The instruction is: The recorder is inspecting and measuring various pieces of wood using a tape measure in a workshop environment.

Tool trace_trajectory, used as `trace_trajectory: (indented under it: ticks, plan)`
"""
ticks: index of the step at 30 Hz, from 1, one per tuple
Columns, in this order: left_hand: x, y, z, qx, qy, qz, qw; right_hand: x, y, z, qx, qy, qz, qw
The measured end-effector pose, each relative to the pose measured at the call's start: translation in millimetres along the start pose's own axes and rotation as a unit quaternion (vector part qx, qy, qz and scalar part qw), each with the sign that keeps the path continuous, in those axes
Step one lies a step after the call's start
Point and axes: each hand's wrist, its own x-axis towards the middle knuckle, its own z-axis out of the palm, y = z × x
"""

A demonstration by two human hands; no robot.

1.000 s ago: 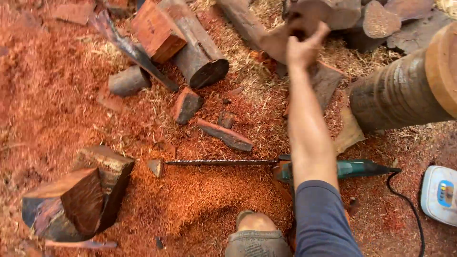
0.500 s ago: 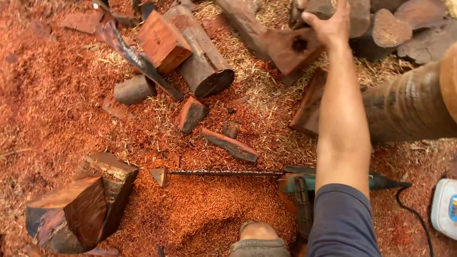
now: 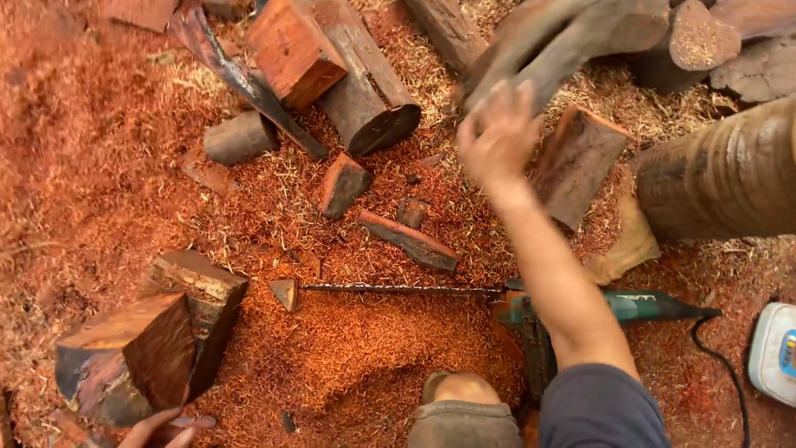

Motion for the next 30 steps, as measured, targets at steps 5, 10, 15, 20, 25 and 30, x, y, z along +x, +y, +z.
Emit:
trace_trajectory:
  ticks: [5,10,15,20,25,30]
  plan:
    - [-83,164,132,0.211,0.317,0.011,0.925,-121,1,5,0.096,-0.006,-0.152,0.984]
    - [-89,170,119,0.251,0.263,0.014,0.931,-51,38,-38,0.354,0.112,0.115,0.921]
    - [-93,187,131,0.218,0.278,-0.011,0.936,-50,37,-24,0.547,-0.019,0.285,0.787]
    - [-104,243,162,0.223,0.241,0.073,0.942,-67,-63,-73,0.378,-0.128,0.197,0.895]
    - [-115,296,189,0.308,0.259,0.098,0.910,-137,-136,-1,0.202,-0.131,-0.133,0.961]
    - [-120,283,185,0.284,0.246,0.204,0.904,-180,-205,21,-0.012,-0.346,-0.266,0.900]
